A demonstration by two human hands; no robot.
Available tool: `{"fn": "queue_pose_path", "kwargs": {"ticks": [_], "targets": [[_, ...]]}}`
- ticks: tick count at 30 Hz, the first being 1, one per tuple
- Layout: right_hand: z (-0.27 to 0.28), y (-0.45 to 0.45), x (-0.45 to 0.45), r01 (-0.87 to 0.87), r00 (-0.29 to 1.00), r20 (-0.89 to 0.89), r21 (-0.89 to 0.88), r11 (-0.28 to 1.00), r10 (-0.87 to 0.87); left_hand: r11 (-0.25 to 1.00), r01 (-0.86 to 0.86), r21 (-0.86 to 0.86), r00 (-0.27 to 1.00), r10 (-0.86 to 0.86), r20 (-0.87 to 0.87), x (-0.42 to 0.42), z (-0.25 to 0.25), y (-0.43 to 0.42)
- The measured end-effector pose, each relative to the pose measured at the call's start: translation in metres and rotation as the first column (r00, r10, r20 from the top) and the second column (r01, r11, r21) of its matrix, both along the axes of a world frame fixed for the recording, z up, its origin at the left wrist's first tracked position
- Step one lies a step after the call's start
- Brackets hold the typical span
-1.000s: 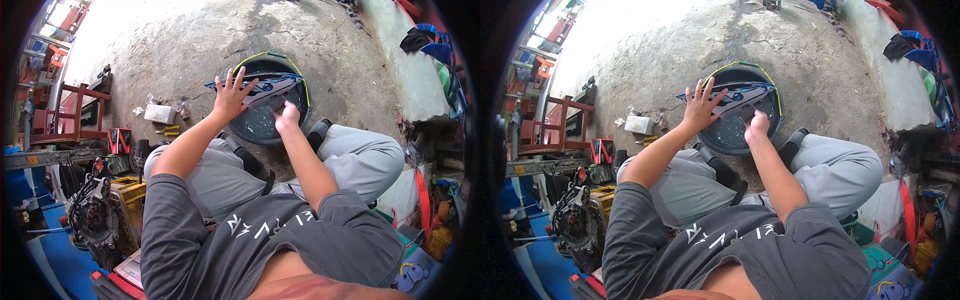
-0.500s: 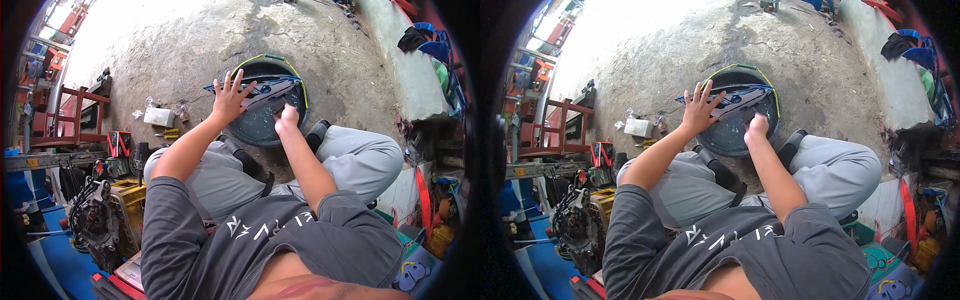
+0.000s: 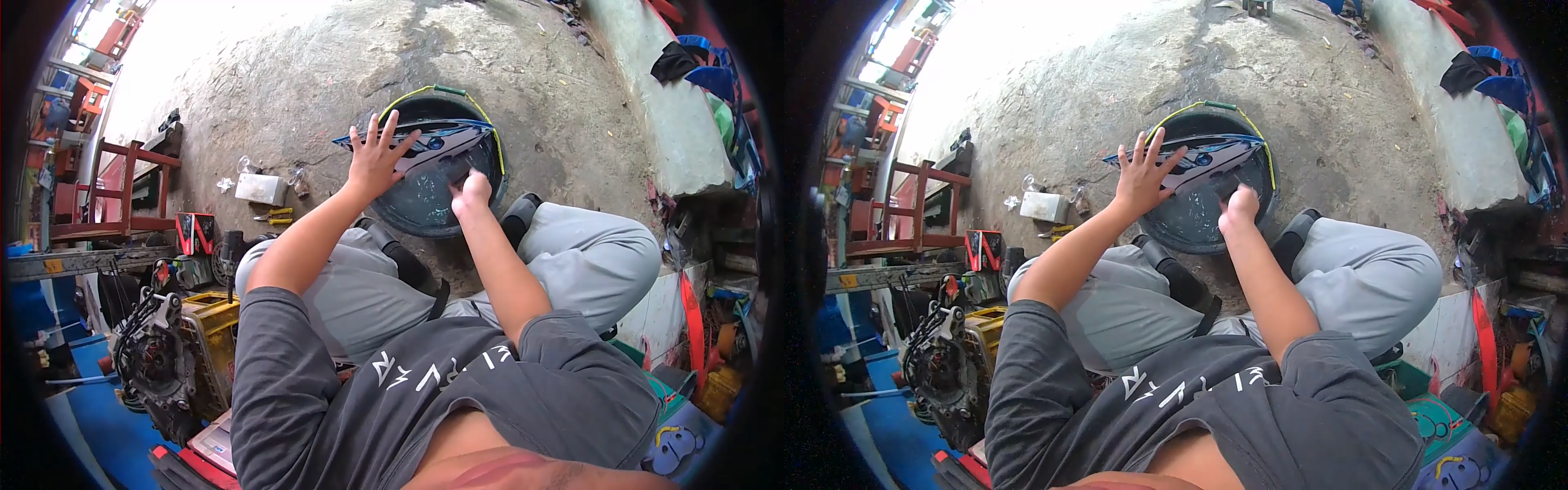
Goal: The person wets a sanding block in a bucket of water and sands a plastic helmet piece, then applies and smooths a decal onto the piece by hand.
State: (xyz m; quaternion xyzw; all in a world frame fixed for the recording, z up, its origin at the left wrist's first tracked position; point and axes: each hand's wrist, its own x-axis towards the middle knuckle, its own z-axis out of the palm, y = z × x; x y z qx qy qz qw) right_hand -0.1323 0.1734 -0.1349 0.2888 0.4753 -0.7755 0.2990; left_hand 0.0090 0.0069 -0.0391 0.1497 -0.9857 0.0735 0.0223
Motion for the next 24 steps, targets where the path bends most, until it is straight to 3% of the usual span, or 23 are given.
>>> {"fn": "queue_pose_path", "kwargs": {"ticks": [2, 6, 7, 8, 10, 14, 16, 19, 22, 24], "targets": [[-0.012, 0.005, 0.000, -0.011, 0.997, 0.082, 0.140, 0.990, 0.000, 1.000, 0.003, 0.015, 1.000, -0.003, 0.006, 0.000, 0.002, 0.000], [0.026, 0.001, -0.002, 0.020, 0.992, 0.121, -0.015, 1.000, -0.018, 1.000, -0.004, 0.003, 1.000, 0.004, 0.006, -0.001, 0.001, 0.001], [0.027, 0.003, -0.012, -0.015, 0.990, 0.136, -0.154, 0.988, 0.036, 1.000, -0.001, 0.003, 1.000, 0.001, 0.003, -0.001, 0.001, 0.000], [0.058, 0.007, -0.013, 0.018, 0.987, 0.154, -0.425, 0.905, 0.052, 1.000, 0.001, 0.003, 1.000, -0.001, 0.001, 0.000, 0.000, 0.000], [0.095, 0.007, -0.014, -0.064, 0.995, -0.089, -0.377, 0.924, 0.033, 1.000, -0.002, -0.003, 1.000, 0.002, 0.000, 0.001, -0.002, 0.000], [0.027, 0.003, -0.026, 0.042, 0.998, 0.045, -0.199, 0.979, -0.033, 1.000, 0.000, 0.012, 1.000, 0.000, -0.006, 0.000, 0.000, 0.000], [0.025, 0.005, -0.009, 0.067, 0.990, 0.123, -0.014, 0.998, -0.065, 1.000, -0.001, 0.004, 1.000, 0.001, -0.010, -0.001, 0.001, 0.001], [0.019, 0.004, -0.001, 0.056, 0.986, 0.153, 0.044, 0.997, -0.062, 1.000, 0.000, 0.001, 1.000, 0.000, -0.008, 0.000, 0.001, 0.001], [0.032, 0.008, -0.012, 0.012, 0.999, 0.050, -0.427, 0.904, 0.010, 1.000, 0.006, -0.006, 1.000, -0.006, -0.016, 0.000, -0.001, -0.001], [0.065, 0.001, -0.018, 0.111, 0.992, -0.016, -0.413, 0.904, -0.129, 1.000, 0.005, -0.003, 1.000, -0.005, -0.014, 0.001, -0.002, 0.000]]}}
